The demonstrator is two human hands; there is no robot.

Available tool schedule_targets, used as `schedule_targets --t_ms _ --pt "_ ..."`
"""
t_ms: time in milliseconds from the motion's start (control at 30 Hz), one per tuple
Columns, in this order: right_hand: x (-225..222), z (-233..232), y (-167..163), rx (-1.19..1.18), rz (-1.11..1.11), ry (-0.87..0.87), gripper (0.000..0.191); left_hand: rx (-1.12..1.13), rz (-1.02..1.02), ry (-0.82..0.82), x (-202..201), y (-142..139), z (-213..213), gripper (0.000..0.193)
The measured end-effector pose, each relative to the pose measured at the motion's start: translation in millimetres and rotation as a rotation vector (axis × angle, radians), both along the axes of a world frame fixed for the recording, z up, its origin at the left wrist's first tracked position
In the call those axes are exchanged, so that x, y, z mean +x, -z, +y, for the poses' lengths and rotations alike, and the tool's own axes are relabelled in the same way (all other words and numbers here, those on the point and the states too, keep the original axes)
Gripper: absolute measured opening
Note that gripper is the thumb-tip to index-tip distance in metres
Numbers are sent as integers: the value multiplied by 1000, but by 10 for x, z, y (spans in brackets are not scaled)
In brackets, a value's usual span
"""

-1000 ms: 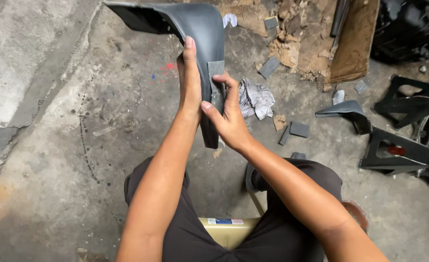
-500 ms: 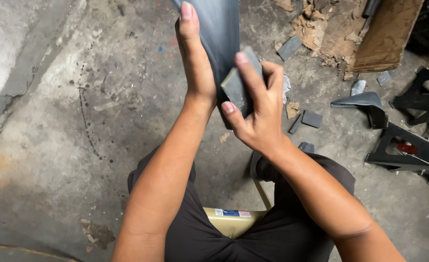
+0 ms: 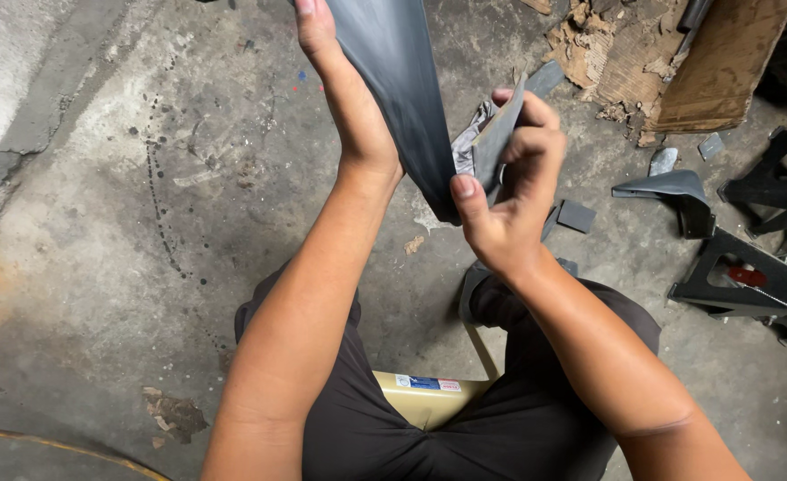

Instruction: The person sands a dark plastic part with a sanding block, then wipes it with a cloth, and continues sanding different areas. The person handles the part and tools by hand throughout.

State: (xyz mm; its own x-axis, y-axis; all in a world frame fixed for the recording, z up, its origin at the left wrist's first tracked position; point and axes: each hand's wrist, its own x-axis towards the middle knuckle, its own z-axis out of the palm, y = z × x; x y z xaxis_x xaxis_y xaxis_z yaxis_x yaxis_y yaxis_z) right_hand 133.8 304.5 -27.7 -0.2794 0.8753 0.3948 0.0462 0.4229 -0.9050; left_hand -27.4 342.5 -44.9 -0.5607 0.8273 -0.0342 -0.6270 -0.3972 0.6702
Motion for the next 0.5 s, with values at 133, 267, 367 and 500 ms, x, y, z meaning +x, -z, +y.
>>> schedule_targets --t_ms 133,267,367,500 --pt "65 44 1 18 -103 -13 41 -1 51 13 31 39 17 84" --pt "91 55 -68 27 -20 -79 45 -7 -1 25 78 75 36 82" --pt "100 33 -135 217 -247 16 48 2 47 -55 148 96 68 77" --pt "95 -51 -173 313 -451 18 41 -87 185 -217 243 111 91 69"
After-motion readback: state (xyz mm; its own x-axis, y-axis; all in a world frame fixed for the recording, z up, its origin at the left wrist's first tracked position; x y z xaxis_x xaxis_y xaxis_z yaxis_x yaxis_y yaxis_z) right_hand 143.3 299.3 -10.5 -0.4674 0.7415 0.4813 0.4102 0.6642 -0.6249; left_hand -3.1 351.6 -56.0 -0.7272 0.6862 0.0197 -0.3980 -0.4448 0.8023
